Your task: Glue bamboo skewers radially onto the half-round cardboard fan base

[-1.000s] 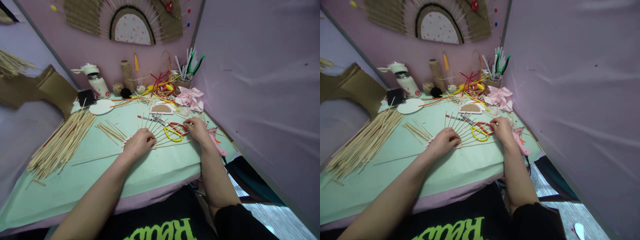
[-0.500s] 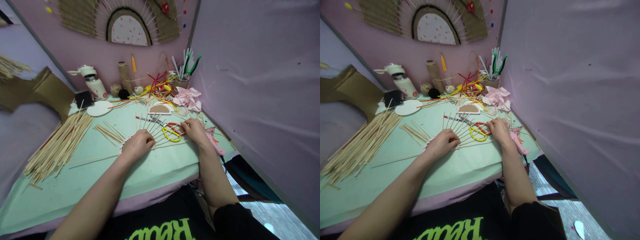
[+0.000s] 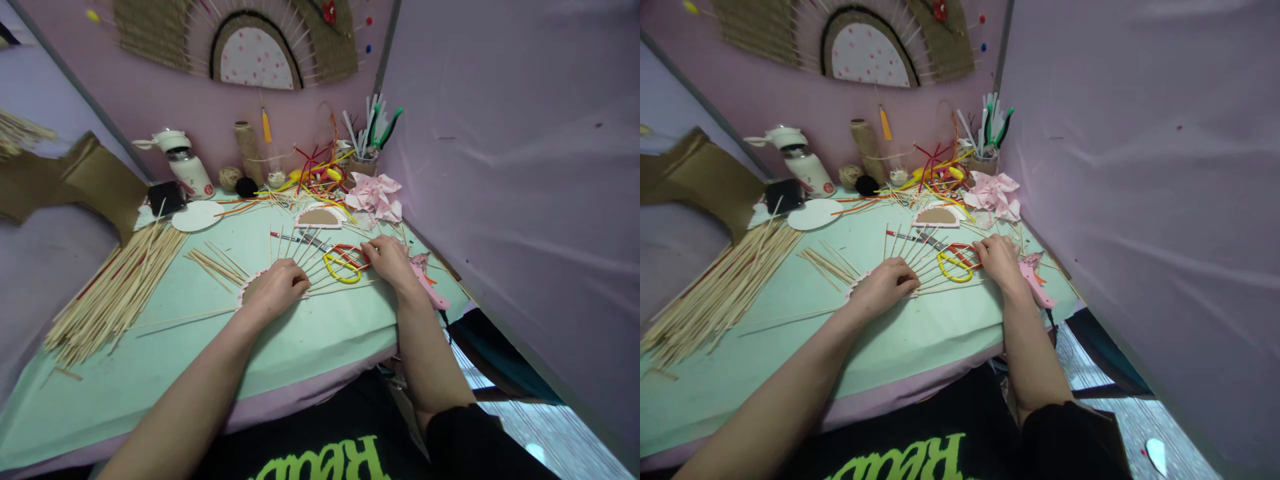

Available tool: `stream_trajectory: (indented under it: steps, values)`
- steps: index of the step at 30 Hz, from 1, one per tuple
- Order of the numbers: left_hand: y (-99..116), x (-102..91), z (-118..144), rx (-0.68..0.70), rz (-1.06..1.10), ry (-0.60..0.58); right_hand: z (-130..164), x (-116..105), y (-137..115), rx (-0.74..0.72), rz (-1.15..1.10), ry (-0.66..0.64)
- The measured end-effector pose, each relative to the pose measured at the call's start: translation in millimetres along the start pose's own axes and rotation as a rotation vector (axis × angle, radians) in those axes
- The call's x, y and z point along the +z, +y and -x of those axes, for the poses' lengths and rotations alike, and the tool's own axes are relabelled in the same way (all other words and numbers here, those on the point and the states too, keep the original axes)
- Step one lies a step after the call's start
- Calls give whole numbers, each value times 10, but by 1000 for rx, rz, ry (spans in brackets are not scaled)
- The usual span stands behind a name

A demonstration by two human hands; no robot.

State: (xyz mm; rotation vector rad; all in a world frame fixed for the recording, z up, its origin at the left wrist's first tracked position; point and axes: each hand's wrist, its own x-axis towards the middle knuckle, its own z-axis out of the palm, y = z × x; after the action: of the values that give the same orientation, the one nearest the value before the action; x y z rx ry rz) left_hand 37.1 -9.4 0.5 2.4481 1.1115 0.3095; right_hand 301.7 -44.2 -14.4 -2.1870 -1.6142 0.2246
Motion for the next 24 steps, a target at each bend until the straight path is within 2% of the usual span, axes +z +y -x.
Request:
stream_trajectory:
  steps: [5,11,14,18,21,24]
  values:
    - [18,3,6,-10,1,0,-8,18,14,-9,-12,28]
    - [-36,3,-2,0,36,29,-44,49,83,-28,-109,162]
    - [-79,-42,2,-20,87,77,9,55,22,-82,-172,249]
    - [-122,-133,32,-89,112,107,258,118,-249,-334,-214,315]
    - [-149,-169,71,-123,104,106,487,200,-458,-578,-187,234]
    - [-167,-166,121,-107,87,87,628,267,-565,-707,-127,182]
